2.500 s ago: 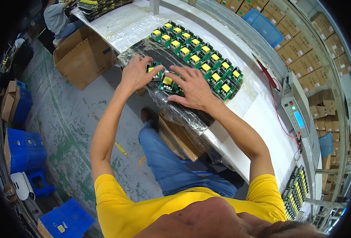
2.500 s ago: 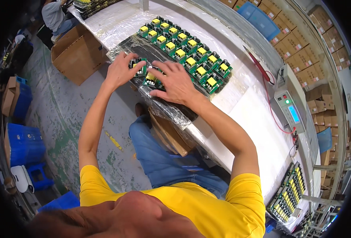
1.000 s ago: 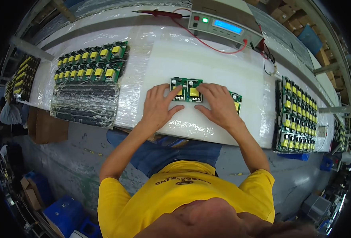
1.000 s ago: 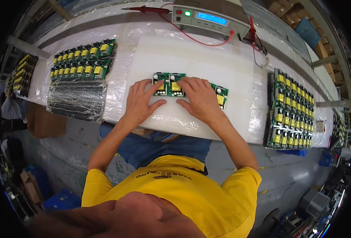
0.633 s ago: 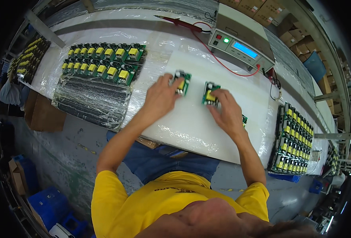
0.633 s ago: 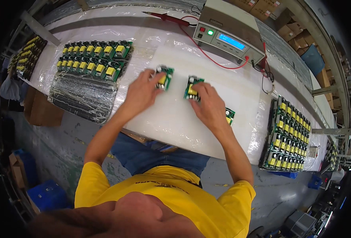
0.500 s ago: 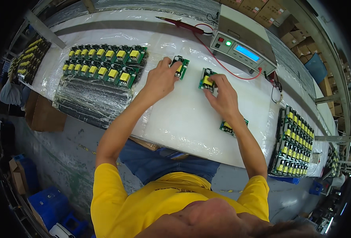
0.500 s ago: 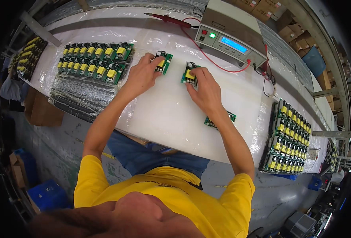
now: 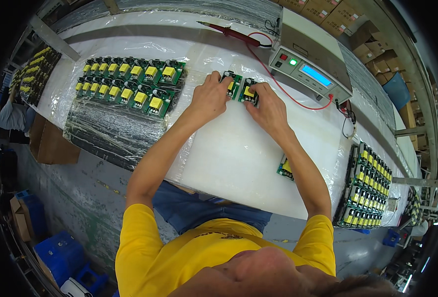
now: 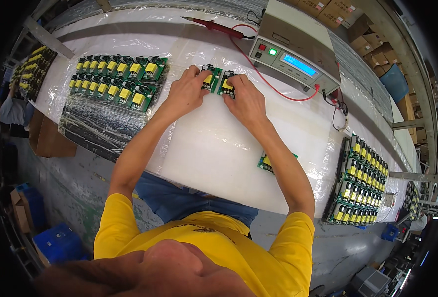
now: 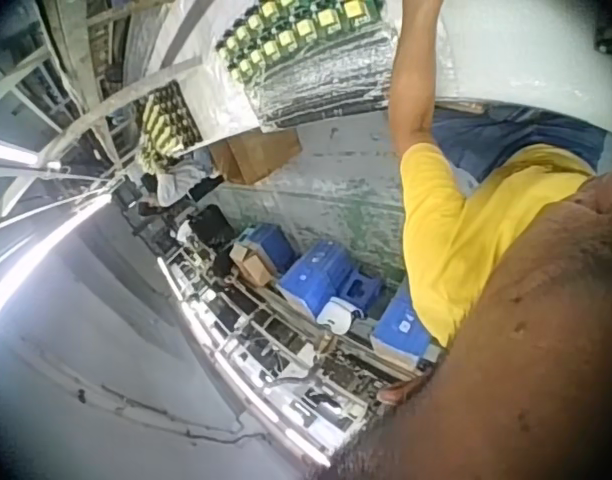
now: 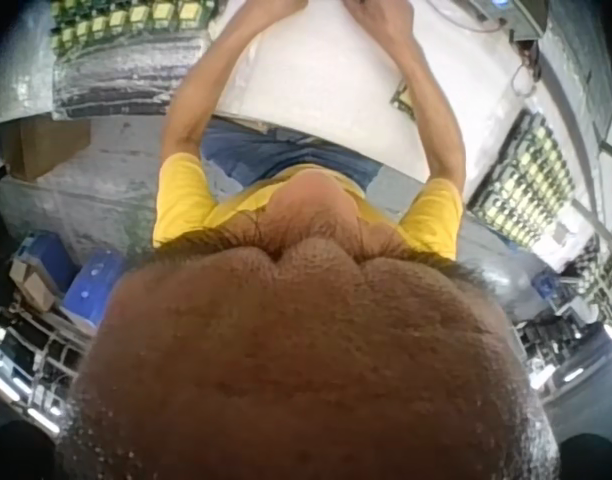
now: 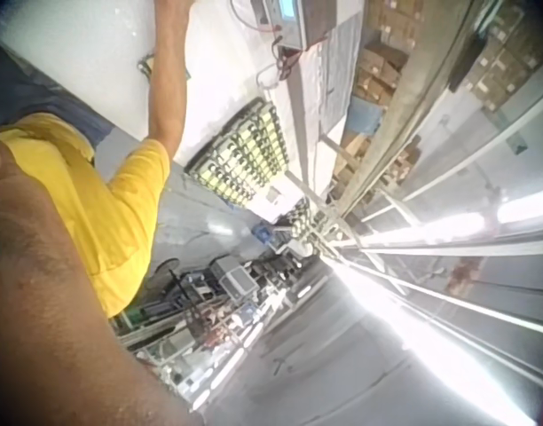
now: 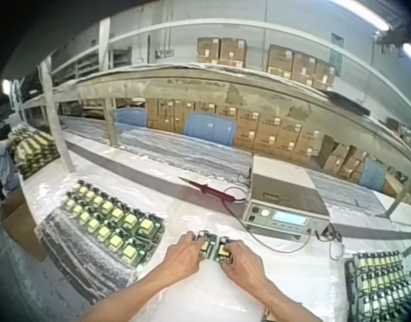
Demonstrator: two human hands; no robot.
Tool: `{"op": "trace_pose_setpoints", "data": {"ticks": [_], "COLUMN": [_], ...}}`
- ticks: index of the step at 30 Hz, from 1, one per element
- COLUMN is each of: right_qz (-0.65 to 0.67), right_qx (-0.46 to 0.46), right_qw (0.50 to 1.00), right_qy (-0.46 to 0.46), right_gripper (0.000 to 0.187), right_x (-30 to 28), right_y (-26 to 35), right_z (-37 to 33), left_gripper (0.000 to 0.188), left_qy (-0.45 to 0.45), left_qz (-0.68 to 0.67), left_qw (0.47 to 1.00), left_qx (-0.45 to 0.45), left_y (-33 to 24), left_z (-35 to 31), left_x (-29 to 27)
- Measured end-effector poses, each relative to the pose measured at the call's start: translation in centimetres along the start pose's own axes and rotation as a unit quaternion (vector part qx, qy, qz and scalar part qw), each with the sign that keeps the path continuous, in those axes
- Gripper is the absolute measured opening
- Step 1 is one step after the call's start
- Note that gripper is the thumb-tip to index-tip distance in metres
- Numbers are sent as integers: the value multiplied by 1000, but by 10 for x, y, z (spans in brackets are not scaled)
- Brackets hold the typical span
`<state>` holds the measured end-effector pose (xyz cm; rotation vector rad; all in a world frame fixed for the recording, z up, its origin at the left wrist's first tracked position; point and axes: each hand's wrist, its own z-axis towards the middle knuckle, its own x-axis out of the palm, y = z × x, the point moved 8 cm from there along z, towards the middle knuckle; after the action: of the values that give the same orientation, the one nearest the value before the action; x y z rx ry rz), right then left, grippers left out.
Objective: Sorting and organizing printed circuit boards on a manufacturing production line.
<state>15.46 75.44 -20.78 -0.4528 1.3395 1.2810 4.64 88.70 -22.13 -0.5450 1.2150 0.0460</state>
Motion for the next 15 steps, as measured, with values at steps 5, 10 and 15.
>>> {"op": "trace_pose_setpoints", "data": {"ticks": [5, 10, 15], "right_qz": [12, 10, 10], "right_qx": [-7, -8, -5], "right_qw": [1000, 1000, 1000], "right_qy": [1, 2, 9], "right_gripper": [33, 32, 32], "right_x": [0, 1, 2], "right_y": [-1, 2, 5], "right_z": [-1, 0, 0], "left_gripper": [51, 53, 54], "left_qy": [41, 41, 35], "left_qz": [-9, -18, -8], "left_qw": [999, 999, 999], "left_qx": [-25, -31, -31], "left_y": [3, 4, 6], "left_z": [2, 1, -2], "left_x": [-1, -1, -1]}}
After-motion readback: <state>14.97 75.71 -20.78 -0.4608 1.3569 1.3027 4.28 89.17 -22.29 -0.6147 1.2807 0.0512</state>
